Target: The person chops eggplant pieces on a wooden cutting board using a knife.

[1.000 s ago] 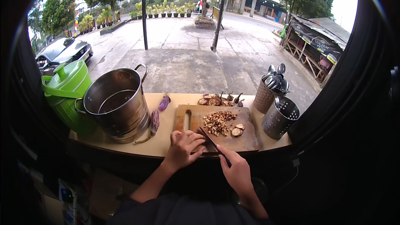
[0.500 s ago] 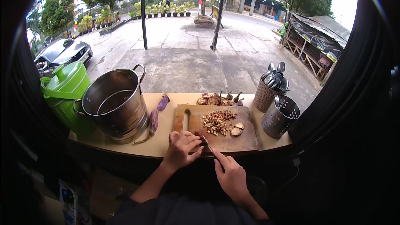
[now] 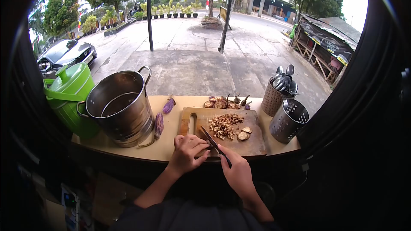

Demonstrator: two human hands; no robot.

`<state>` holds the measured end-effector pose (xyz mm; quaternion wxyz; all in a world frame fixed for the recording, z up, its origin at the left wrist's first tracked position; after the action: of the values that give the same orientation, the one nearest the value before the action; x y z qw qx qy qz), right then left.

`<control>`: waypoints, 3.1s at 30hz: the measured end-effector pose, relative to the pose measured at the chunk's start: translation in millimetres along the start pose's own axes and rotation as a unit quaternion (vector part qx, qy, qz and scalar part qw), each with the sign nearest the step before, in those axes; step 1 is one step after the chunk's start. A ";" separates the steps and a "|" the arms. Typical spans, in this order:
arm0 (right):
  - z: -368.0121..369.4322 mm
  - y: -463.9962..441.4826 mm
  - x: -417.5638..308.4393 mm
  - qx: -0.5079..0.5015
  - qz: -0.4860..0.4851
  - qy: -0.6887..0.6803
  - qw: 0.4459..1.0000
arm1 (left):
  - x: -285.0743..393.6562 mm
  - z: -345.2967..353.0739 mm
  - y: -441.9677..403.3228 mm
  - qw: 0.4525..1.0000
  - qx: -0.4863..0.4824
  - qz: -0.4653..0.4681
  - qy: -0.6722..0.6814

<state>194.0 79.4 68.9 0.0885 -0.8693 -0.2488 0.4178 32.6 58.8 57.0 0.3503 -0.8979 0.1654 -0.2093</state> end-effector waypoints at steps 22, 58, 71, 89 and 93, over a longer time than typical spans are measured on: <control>17.1 5.4 -8.2 -0.037 0.002 0.096 0.995 | -0.7 -1.3 1.7 1.000 0.023 0.001 -0.001; 4.4 8.0 -12.9 -0.003 0.000 -0.009 1.000 | -4.1 -9.9 5.2 0.997 0.073 -0.022 0.017; 20.1 6.7 -14.4 -0.019 0.013 0.048 0.999 | -1.1 -9.5 4.0 0.998 0.065 -0.016 0.002; -29.1 17.8 26.8 0.069 0.023 -0.178 0.981 | -21.8 -3.7 -9.9 0.994 -0.052 -0.064 0.076; -29.8 32.8 54.3 0.069 0.084 -0.226 0.968 | -26.2 2.7 -20.6 0.991 -0.132 -0.010 0.032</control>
<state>257.4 80.2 38.9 0.0544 -0.7617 -0.1595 0.6256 14.6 86.3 62.8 0.2210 -0.9306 0.1940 -0.2178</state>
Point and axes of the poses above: each hand's wrist, its own y-axis away from the middle knuckle, its own z-axis out of the palm, x = y × z, the point moved 9 cm from there along -y, towards the middle knuckle, and after that the axes turned 1 degree about -x, right-handed, at the moved point
